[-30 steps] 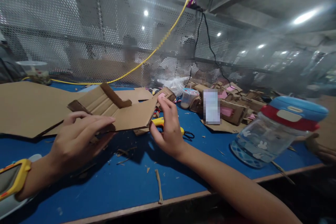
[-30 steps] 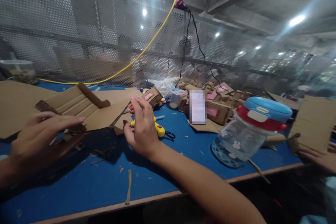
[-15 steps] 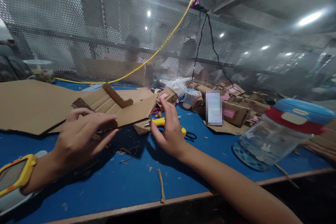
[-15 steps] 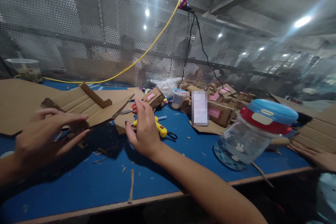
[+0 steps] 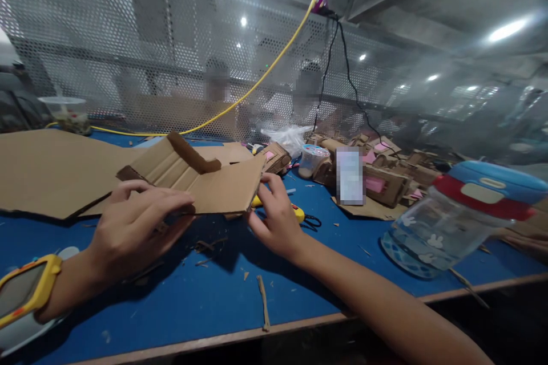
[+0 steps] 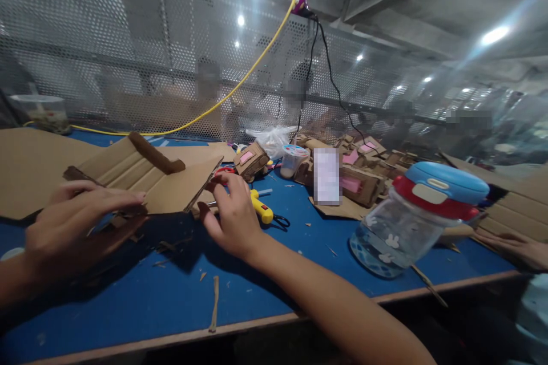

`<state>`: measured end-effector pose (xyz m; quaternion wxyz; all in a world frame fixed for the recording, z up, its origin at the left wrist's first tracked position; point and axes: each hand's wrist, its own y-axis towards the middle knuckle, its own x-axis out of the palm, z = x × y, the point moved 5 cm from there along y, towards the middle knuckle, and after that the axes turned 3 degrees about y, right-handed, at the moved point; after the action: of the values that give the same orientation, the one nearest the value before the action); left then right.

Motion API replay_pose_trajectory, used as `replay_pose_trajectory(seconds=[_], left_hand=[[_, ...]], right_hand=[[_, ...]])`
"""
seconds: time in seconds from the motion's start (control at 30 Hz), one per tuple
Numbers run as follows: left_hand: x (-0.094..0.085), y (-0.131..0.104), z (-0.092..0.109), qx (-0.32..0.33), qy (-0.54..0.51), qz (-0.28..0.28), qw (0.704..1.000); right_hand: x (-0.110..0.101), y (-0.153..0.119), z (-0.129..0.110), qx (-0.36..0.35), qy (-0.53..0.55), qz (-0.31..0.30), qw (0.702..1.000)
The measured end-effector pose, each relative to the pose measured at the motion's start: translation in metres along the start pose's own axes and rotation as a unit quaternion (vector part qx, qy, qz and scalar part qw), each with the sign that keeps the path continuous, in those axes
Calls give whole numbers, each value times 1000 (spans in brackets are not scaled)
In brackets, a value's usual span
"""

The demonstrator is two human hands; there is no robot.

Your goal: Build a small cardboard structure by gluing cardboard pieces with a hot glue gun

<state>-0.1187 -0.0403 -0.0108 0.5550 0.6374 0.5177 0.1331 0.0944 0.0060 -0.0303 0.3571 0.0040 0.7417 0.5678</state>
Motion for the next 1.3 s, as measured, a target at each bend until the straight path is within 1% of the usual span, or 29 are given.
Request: replay_pose_trajectory(seconds=[0.1,0.27,0.43,0.6,0.7,0.93,1.17,1.3], left_hand=[[0,-1,2,5,5,7,1000],[3,0,3,9,3,2,1000],[4,-2,5,33,1,-17,999],[5,-4,4,28,-7,-29,999],[5,-5,3,21,-5,-26,999],[4,-2,6,24,8,-21,999],[5,-6,4,30,20,-22,999],[4,-3,4,27,25,-18,999]], right_hand=[[0,0,-3,-22,1,-8,1000],[0,-1,-5,-41,11,-24,999],[2,-4,-4,-46,22,-42,998],[4,-5,-3,-48,8,-55,997],[3,-4,-4,-53,7,-49,997],[0,-1,-9,-85,7,-8,996],[-3,2,-12,-46,36,-12,998],[-5,3,-13,-44,33,-9,998]])
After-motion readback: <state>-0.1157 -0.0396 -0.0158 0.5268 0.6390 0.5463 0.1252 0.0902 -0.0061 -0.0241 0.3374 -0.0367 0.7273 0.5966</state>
